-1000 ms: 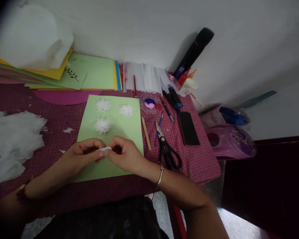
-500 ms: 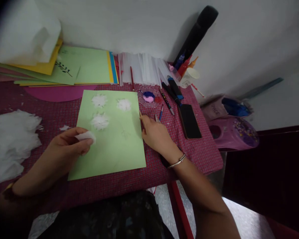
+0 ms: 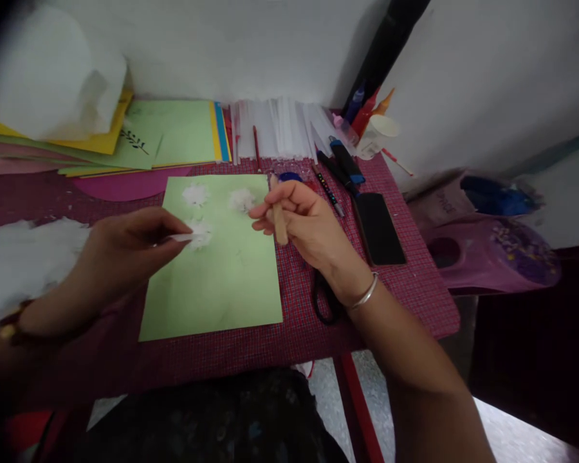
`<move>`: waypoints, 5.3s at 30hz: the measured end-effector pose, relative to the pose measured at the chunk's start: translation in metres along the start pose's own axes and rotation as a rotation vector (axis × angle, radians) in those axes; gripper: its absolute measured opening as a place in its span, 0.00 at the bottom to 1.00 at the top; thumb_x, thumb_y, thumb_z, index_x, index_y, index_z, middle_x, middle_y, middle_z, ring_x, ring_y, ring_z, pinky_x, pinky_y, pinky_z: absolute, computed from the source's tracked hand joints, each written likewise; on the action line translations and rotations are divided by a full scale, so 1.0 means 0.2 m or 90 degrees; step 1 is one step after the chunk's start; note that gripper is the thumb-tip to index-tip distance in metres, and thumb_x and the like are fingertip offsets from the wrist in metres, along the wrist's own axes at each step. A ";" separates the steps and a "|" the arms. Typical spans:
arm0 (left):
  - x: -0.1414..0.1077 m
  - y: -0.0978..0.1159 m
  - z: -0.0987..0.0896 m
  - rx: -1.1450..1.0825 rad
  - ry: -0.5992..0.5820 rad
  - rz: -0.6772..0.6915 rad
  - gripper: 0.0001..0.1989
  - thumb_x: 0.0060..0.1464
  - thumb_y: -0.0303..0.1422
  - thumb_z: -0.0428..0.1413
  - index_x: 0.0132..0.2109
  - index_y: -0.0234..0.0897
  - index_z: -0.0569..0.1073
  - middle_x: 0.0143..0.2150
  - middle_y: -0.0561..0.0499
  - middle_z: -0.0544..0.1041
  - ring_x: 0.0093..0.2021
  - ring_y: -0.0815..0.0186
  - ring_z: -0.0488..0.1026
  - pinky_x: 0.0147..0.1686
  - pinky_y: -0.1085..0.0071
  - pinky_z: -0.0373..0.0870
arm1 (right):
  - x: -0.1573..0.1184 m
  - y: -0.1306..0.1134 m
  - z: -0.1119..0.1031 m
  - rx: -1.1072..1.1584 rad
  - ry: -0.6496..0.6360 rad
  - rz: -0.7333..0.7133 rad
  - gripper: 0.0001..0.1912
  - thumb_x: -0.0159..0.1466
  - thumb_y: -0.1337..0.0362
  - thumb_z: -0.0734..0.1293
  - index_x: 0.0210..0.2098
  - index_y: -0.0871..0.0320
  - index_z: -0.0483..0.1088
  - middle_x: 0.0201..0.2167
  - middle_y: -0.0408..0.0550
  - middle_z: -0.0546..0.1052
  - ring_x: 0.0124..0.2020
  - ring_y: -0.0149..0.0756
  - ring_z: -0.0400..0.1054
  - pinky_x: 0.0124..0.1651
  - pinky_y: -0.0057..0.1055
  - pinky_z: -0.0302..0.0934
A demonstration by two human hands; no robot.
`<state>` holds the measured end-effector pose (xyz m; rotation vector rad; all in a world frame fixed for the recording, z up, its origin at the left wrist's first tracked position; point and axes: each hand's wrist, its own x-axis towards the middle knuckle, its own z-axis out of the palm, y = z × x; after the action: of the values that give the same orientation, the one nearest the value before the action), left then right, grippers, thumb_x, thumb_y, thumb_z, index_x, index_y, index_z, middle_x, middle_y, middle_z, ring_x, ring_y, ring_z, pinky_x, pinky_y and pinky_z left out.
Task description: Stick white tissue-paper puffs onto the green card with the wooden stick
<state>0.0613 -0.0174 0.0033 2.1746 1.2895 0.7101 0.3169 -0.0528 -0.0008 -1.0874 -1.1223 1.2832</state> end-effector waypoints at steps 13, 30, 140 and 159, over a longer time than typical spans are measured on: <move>0.26 -0.06 0.26 0.238 -0.225 0.163 0.11 0.57 0.26 0.48 0.30 0.34 0.74 0.30 0.48 0.72 0.31 0.65 0.69 0.33 0.68 0.64 | 0.02 0.13 -0.03 0.063 -0.016 0.030 0.09 0.62 0.57 0.69 0.36 0.54 0.69 0.28 0.40 0.80 0.24 0.27 0.72 0.31 0.27 0.68; 0.11 -0.11 0.28 0.147 -0.116 0.262 0.10 0.63 0.29 0.50 0.39 0.38 0.76 0.36 0.47 0.77 0.38 0.63 0.72 0.39 0.65 0.70 | 0.01 0.16 0.00 -0.077 0.050 -0.056 0.12 0.67 0.52 0.62 0.37 0.51 0.72 0.27 0.40 0.75 0.25 0.27 0.68 0.29 0.26 0.65; 0.07 0.02 0.27 0.122 -0.227 0.191 0.10 0.64 0.26 0.49 0.41 0.32 0.75 0.37 0.45 0.74 0.40 0.62 0.72 0.41 0.66 0.70 | -0.04 0.20 -0.01 -0.419 -0.069 -0.083 0.12 0.70 0.58 0.60 0.37 0.55 0.71 0.24 0.42 0.73 0.24 0.31 0.67 0.27 0.30 0.61; -0.62 -0.43 -0.44 0.437 0.155 -0.155 0.04 0.60 0.34 0.54 0.37 0.39 0.72 0.35 0.49 0.75 0.37 0.62 0.72 0.37 0.64 0.68 | -0.03 0.20 0.00 -0.412 -0.030 -0.074 0.09 0.68 0.62 0.62 0.35 0.56 0.72 0.25 0.46 0.74 0.25 0.33 0.68 0.29 0.33 0.64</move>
<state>-0.1019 -0.0778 -0.0111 2.4148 2.1295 0.4835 0.3111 -0.0590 -0.0399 -1.4337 -1.6733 0.8684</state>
